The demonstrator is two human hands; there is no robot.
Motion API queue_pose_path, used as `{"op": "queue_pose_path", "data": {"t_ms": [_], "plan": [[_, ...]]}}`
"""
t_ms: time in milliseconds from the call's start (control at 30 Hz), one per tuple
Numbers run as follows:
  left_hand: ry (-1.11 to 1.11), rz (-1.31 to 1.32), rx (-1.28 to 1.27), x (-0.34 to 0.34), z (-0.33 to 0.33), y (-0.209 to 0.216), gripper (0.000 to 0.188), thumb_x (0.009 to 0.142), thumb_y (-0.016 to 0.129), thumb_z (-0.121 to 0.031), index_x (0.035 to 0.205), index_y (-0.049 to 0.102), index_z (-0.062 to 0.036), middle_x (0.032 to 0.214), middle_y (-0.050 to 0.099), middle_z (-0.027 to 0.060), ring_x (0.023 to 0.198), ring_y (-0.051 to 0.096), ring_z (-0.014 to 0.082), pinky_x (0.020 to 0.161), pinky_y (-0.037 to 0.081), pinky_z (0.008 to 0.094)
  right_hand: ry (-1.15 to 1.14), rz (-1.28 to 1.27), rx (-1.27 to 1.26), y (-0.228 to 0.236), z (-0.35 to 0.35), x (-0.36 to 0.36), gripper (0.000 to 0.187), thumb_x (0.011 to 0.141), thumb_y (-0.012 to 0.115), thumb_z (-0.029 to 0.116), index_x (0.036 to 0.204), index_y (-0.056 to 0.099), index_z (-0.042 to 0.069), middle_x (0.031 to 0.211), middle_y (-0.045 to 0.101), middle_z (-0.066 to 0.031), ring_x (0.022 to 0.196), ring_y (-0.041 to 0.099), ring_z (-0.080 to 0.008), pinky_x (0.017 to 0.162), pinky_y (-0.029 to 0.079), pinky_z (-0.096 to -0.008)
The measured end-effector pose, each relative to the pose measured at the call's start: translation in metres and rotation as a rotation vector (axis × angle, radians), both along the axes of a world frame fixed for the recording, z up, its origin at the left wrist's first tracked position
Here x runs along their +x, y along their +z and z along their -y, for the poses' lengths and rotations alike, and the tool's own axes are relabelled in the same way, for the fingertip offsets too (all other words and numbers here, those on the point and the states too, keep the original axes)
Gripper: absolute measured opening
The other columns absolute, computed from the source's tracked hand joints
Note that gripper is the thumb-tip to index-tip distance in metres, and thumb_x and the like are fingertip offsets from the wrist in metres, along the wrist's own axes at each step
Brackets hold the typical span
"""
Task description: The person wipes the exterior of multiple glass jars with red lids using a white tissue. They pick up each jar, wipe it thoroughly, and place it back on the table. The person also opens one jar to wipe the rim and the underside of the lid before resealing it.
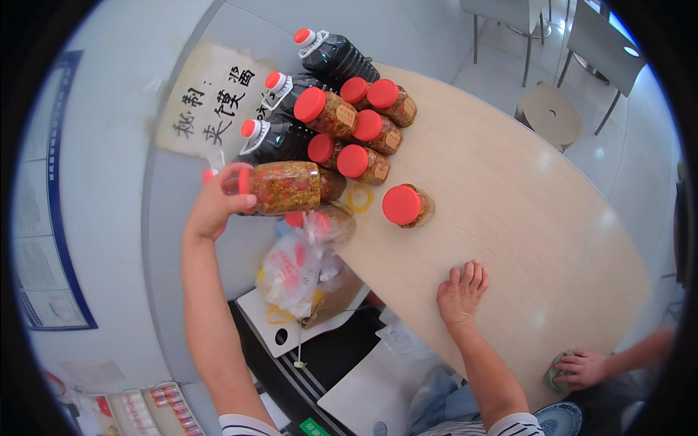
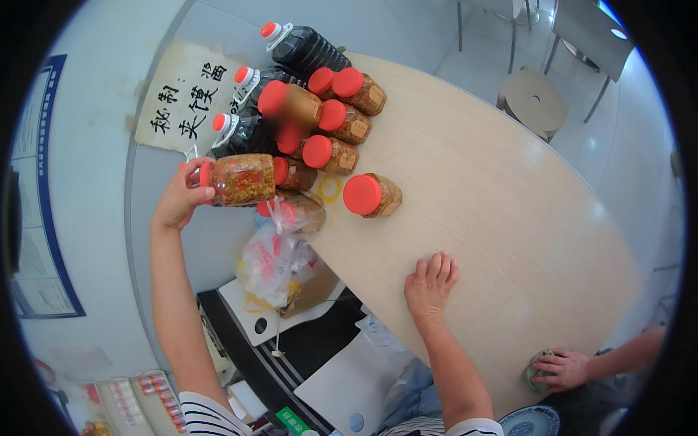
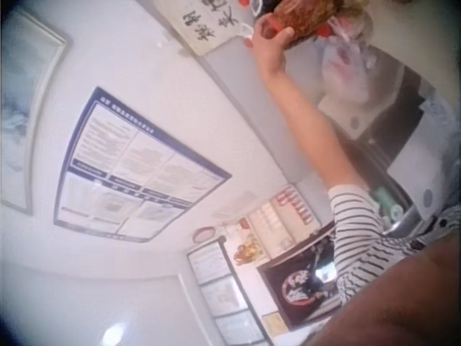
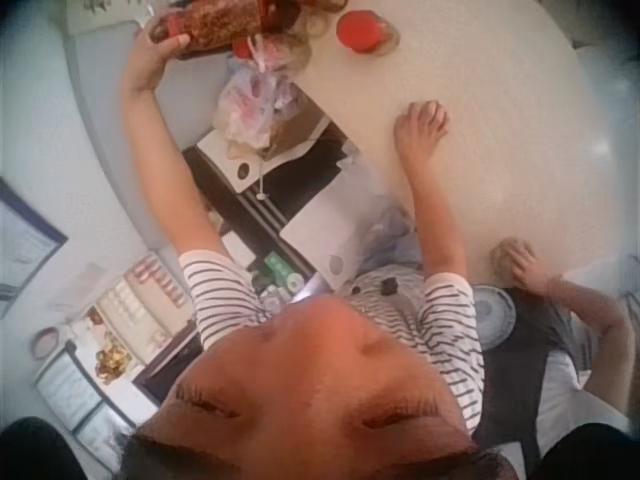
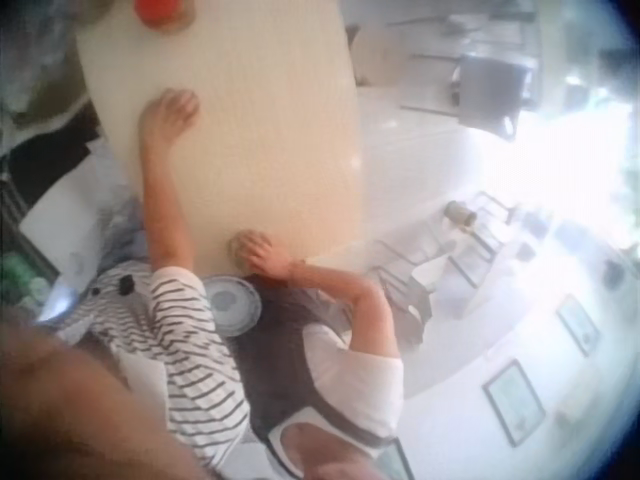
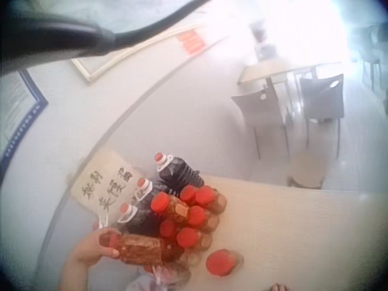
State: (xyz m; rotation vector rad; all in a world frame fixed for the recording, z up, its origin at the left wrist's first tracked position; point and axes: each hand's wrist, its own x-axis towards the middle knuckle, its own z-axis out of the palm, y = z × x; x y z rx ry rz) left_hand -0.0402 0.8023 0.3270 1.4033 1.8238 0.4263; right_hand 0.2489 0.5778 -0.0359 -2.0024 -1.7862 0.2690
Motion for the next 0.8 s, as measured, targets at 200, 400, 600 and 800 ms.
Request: {"op": "queue_pose_path", "data": {"t_ms": [200,400,600,800], "plan": [[0.047,-0.138,0.087,0.018,0.013,0.005,0.064,0.065,0.079,-0.002,0.124,0.057,-0.0069,0.107,0.063,0.0104,0.094,0.062,0.0213,0.08,0.055,0.0365,0.041,-0.04,-0.019,0.008,0.0,0.0,0.035,0.072,0.07,0.018,0.103,0.058,0.007,0.128,0.047,-0.0171,0.134,0.038,-0.0362,0.115,0.027,-0.0578],[-0.117,-0.37,0.121,0.08,0.056,-0.022,0.066,0.06,0.084,-0.006,0.12,0.057,-0.0073,0.11,0.062,0.0096,0.098,0.062,0.0213,0.087,0.053,0.0352,-0.013,-0.039,0.016,0.003,-0.004,0.001,0.027,0.073,0.068,0.017,0.097,0.06,0.007,0.126,0.049,-0.0156,0.132,0.041,-0.0332,0.115,0.028,-0.0556],[-0.344,-0.399,0.207,0.094,0.09,-0.081,0.065,0.056,0.081,-0.008,0.117,0.058,-0.0067,0.109,0.059,0.0147,0.106,0.058,0.0326,0.095,0.048,0.04,-0.025,-0.023,0.017,0.008,-0.004,-0.004,0.025,0.072,0.067,0.016,0.095,0.06,0.008,0.125,0.049,-0.0154,0.131,0.041,-0.0323,0.114,0.03,-0.0557],[-0.366,-0.4,0.184,0.119,0.108,-0.129,0.063,0.058,0.079,-0.011,0.116,0.058,-0.005,0.112,0.056,0.0156,0.108,0.056,0.0357,0.096,0.047,0.0405,-0.048,-0.03,0.048,0.008,-0.006,-0.002,0.025,0.07,0.067,0.016,0.093,0.06,0.007,0.124,0.05,-0.0163,0.128,0.043,-0.0325,0.112,0.031,-0.0556]]}}
